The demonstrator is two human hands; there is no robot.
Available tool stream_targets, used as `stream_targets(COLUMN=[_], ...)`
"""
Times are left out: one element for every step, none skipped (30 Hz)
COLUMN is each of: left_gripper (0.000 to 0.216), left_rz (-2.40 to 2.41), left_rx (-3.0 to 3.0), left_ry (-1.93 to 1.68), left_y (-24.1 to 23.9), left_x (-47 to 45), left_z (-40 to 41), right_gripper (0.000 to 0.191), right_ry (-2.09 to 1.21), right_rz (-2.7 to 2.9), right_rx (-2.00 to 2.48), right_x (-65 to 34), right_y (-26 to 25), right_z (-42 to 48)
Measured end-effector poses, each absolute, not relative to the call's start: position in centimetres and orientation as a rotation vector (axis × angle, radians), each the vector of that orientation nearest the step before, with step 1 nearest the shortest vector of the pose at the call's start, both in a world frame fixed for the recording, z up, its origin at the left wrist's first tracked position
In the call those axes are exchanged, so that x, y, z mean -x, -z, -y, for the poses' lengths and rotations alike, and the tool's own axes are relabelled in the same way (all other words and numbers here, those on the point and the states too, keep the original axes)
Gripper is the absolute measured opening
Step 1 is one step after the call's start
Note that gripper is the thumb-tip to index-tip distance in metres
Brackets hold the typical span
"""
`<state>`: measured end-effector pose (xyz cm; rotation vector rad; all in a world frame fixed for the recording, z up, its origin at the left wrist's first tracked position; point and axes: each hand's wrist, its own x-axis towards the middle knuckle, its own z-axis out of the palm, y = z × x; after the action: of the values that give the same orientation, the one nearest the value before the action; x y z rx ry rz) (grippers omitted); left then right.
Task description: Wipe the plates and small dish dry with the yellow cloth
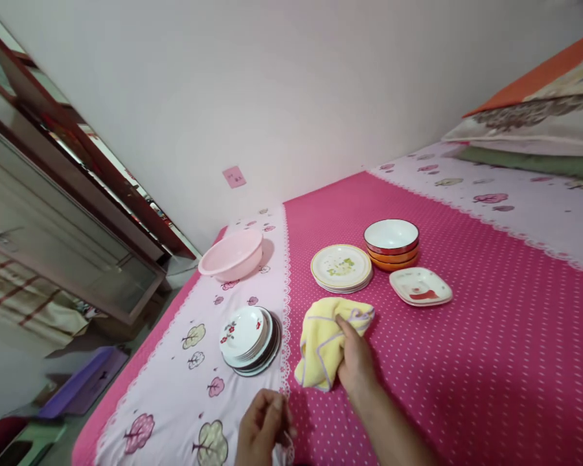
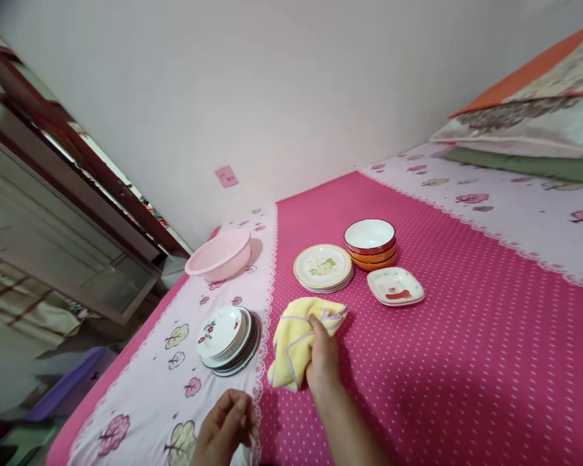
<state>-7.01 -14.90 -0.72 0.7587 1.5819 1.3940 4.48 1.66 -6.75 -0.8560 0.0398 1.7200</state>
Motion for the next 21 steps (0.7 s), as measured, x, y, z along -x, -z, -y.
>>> stream_targets(left_gripper=[0.053,0.053,0.053,0.052,0.051,0.049,0.049,0.048,0.048,0.048,0.049,0.051,0.053,0.055,0.056,0.056,0.056,0.056,0.057,0.058,0.060], left_rz=[-1.601,-1.606,-1.608,-1.609,-1.617,-1.634,-1.655,-1.685,-1.722,-1.768,-1.833,-1.909,-1.992,-2.069,-2.125,-2.171,-2.211,-2.249,-2.293,-2.341,-2.392], left_rx=[-0.665,-0.574,-0.499,-0.440,-0.393,-0.361,-0.343,-0.339,-0.349,-0.377,-0.411,-0.447,-0.476,-0.508,-0.528,-0.549,-0.576,-0.605,-0.643,-0.686,-0.729], left_ry=[-1.450,-1.492,-1.527,-1.558,-1.590,-1.626,-1.667,-1.718,-1.772,-1.824,-1.863,-1.873,-1.855,-1.812,-1.772,-1.729,-1.687,-1.646,-1.599,-1.547,-1.491], left_y=[1.5,2.2,2.7,3.0,3.2,3.1,2.8,2.3,1.8,1.3,0.8,0.3,-0.1,-0.4,-0.7,-0.9,-1.1,-1.2,-1.4,-1.5,-1.6], left_x=[8.0,8.8,9.5,10.0,10.6,11.2,11.9,12.6,13.5,14.5,15.5,16.6,17.6,18.5,19.3,20.0,20.6,21.0,21.4,21.8,22.1], left_z=[15.4,15.8,16.1,16.1,16.1,15.9,15.6,15.1,14.7,14.2,13.7,13.2,12.6,12.1,11.6,11.1,10.6,10.1,9.7,9.3,8.9], right_gripper=[0.038,0.038,0.038,0.038,0.038,0.039,0.040,0.041,0.041,0.041,0.041,0.040,0.039,0.039,0.039,0.039,0.039,0.040,0.040,0.040,0.040], right_ry=[-1.754,-1.777,-1.788,-1.796,-1.805,-1.811,-1.816,-1.823,-1.830,-1.835,-1.840,-1.844,-1.845,-1.840,-1.838,-1.839,-1.843,-1.848,-1.854,-1.861,-1.868], right_rz=[-0.071,-0.096,-0.109,-0.119,-0.124,-0.122,-0.114,-0.101,-0.086,-0.077,-0.074,-0.077,-0.081,-0.085,-0.085,-0.078,-0.067,-0.057,-0.051,-0.052,-0.058], right_rx=[0.873,0.878,0.873,0.873,0.877,0.881,0.884,0.885,0.885,0.887,0.888,0.890,0.891,0.892,0.892,0.889,0.888,0.889,0.889,0.889,0.888], right_x=[-4.7,-4.8,-5.0,-5.1,-5.1,-5.1,-5.1,-5.1,-5.0,-5.0,-4.9,-4.9,-4.9,-4.9,-4.9,-4.9,-4.9,-5.0,-5.0,-5.0,-5.0], right_y=[6.3,5.9,5.6,5.3,5.1,5.0,4.8,4.8,4.7,4.6,4.6,4.6,4.5,4.5,4.5,4.5,4.5,4.5,4.5,4.5,4.5], right_z=[-1.8,-1.8,-1.9,-1.9,-1.8,-1.7,-1.6,-1.5,-1.4,-1.4,-1.3,-1.3,-1.3,-1.4,-1.4,-1.4,-1.5,-1.5,-1.5,-1.5,-1.6])
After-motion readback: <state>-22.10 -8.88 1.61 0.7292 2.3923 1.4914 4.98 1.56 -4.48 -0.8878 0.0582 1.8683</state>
